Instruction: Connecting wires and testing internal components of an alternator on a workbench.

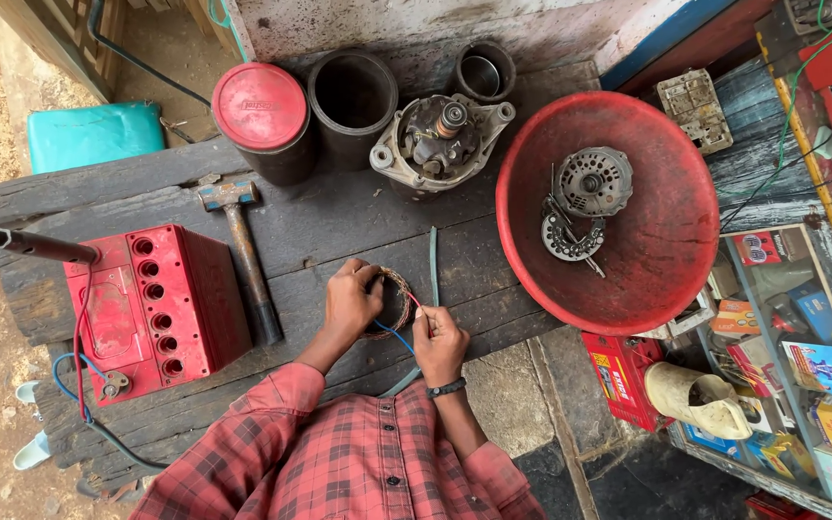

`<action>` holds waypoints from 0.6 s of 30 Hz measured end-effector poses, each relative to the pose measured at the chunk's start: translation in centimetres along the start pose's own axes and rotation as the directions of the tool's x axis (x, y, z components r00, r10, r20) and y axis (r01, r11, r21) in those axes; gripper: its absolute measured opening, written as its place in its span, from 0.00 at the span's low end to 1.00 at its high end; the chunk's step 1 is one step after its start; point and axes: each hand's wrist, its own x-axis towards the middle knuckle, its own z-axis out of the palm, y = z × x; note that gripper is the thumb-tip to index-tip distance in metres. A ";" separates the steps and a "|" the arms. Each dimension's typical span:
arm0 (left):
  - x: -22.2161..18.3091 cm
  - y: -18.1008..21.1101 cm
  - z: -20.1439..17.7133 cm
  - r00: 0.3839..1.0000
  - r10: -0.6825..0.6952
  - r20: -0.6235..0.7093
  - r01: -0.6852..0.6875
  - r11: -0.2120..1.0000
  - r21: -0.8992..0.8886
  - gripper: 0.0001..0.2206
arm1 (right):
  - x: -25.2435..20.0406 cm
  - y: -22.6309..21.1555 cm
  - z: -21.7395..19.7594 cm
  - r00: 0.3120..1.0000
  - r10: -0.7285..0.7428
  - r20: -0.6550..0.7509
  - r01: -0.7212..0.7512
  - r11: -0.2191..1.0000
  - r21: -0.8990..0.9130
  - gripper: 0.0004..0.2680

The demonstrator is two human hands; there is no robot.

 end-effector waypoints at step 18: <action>-2.0 -0.4 -0.7 0.985 -0.166 -0.048 0.164 0.985 -0.053 0.11 | -0.8 1.7 -1.0 0.985 0.158 -0.067 -0.145 0.976 0.164 0.05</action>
